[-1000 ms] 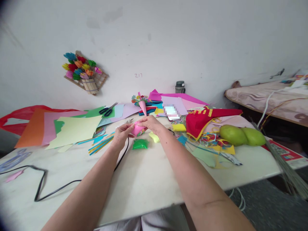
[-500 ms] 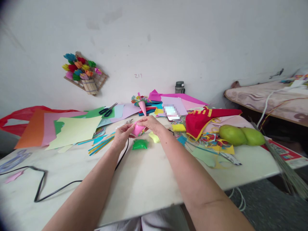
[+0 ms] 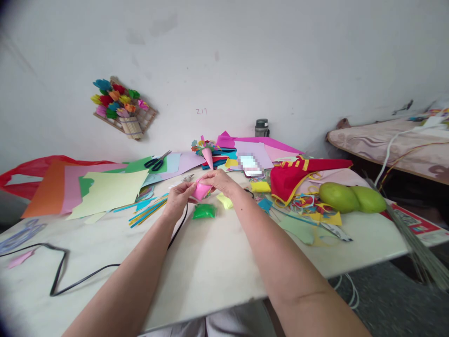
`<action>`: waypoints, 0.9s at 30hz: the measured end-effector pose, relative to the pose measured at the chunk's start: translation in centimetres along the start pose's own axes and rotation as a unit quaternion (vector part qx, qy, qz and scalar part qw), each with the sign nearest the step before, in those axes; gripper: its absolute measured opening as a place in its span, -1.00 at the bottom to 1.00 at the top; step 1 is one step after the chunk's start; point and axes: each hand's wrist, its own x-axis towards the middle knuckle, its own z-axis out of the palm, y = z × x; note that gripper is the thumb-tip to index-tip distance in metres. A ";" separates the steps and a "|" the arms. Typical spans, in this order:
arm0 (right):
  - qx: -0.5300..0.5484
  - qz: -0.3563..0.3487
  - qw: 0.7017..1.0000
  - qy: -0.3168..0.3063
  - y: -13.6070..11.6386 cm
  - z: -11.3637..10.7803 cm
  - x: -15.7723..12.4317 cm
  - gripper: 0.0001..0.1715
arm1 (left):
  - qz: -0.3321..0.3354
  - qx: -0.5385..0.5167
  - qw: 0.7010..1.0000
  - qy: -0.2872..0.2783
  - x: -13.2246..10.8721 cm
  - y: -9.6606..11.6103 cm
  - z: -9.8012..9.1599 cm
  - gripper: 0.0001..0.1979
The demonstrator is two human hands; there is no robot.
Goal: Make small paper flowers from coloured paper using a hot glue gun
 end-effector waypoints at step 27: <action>0.090 0.030 0.995 0.018 0.0 0.7 0.3 -0.82 | 0.044 0.097 0.993 0.059 0.2 -0.1 0.2 -0.68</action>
